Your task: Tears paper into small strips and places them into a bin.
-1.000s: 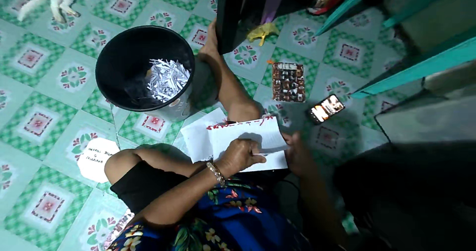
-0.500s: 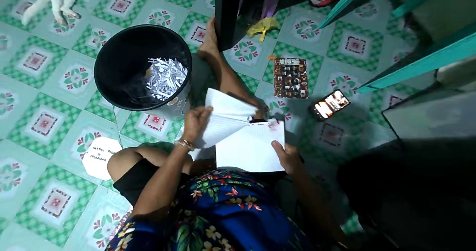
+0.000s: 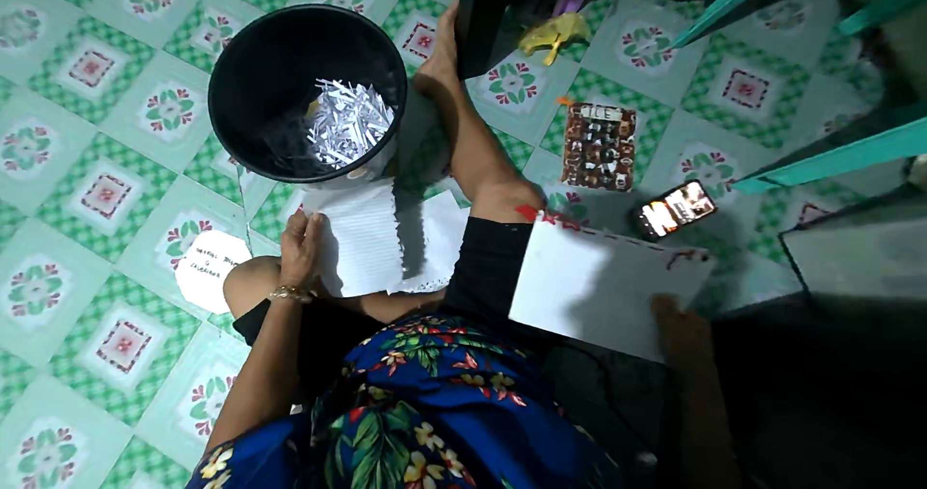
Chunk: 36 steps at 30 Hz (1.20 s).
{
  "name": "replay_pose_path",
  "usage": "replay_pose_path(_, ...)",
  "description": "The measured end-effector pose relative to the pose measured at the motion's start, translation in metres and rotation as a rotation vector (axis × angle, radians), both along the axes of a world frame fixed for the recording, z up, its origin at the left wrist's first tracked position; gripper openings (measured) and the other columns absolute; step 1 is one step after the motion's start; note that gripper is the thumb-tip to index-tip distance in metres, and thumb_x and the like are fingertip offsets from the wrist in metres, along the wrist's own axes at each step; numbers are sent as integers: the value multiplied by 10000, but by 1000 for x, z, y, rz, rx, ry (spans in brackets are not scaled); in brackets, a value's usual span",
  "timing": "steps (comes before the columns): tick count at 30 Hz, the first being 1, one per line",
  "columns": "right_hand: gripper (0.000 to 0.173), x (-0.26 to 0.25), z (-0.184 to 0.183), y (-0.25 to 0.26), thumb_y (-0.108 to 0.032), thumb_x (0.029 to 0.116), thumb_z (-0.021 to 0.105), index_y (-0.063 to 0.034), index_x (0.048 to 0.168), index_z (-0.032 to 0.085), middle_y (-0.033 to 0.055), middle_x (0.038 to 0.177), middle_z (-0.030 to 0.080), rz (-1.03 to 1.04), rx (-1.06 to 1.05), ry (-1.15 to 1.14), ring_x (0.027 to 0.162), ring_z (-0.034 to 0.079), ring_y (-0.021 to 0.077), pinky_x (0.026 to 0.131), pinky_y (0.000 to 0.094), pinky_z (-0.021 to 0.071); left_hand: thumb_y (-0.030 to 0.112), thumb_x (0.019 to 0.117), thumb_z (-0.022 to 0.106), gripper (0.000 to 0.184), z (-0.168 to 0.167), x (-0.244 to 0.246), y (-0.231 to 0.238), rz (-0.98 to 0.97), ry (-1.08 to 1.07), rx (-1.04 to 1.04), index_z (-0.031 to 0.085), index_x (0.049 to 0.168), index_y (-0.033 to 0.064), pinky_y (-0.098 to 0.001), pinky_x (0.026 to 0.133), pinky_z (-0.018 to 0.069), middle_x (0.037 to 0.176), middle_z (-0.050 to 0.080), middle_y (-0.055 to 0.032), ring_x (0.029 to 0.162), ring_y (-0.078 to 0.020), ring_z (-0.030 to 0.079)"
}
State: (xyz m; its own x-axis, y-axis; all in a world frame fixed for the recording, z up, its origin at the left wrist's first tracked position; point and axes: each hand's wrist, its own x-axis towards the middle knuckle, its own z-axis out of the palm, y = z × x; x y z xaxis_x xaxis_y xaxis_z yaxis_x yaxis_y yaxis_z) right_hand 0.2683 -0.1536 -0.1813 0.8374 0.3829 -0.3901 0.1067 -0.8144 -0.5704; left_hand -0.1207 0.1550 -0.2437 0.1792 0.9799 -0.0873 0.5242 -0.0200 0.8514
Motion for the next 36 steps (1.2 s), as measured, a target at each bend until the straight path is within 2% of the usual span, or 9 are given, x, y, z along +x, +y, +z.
replay_pose_path(3,463,-11,-1,11,-261,1114,415,172,1214,546,203,1024,611,9,55,30,860,574,62,845,270,494,171,1087,438,309,20,11,-8,-73,-63,-8,595,1082,-96,-210,782,501,882,594,-49,785,13,563)
replay_pose_path(5,431,-20,-7,26,-259,1110,430,139,1223,549,141,986,606,19,79,87,814,575,12,802,222,507,131,1077,427,321,32,27,-5,-214,-14,3,613,1079,-130,-310,796,507,896,628,-137,806,-97,586)
replay_pose_path(7,420,-26,-9,37,-247,1109,437,143,1219,551,153,988,600,28,76,135,813,567,37,798,245,499,64,1055,414,319,41,47,2,-417,79,16,622,1082,-176,-485,856,506,947,654,-282,888,-315,643)
replay_pose_path(9,417,-30,-13,44,-246,1111,429,139,1215,550,134,976,593,52,62,157,804,566,17,789,223,499,44,1037,420,313,35,70,12,-620,166,19,635,1072,-181,-595,889,489,973,662,-344,951,-459,664)
replay_pose_path(15,372,-34,-25,58,-196,1106,439,146,1206,547,81,911,591,38,97,245,747,568,-38,736,165,499,131,1082,432,363,-3,146,35,-935,478,-123,618,1303,-89,-627,1057,416,1274,626,-326,1232,-485,588)
replay_pose_path(18,371,-36,-28,64,-203,1106,441,138,1185,564,70,897,594,34,94,260,738,563,-39,732,166,494,168,1083,438,379,-22,170,35,-987,541,-132,610,1326,-67,-622,1047,433,1294,625,-310,1236,-475,594)
replay_pose_path(22,302,-35,-34,64,-160,1102,428,104,1124,571,-39,805,601,4,200,309,682,587,-98,683,115,518,145,1085,454,383,-42,183,34,-975,586,-184,568,1398,-43,-603,1091,412,1393,569,-299,1311,-473,541)
replay_pose_path(30,277,-33,-41,67,-157,1104,410,65,1088,575,-74,754,598,-20,230,370,648,596,-88,657,124,532,51,1061,461,367,-61,172,39,-924,640,-143,583,1399,-26,-583,1150,346,1486,498,-275,1393,-463,456)
replay_pose_path(36,334,-33,-43,65,-195,1109,400,91,1157,567,-36,812,609,37,197,334,693,607,-72,689,144,538,27,992,589,503,-65,170,16,-769,536,-113,499,1486,2,-666,1057,388,1467,498,-298,1359,-503,468)
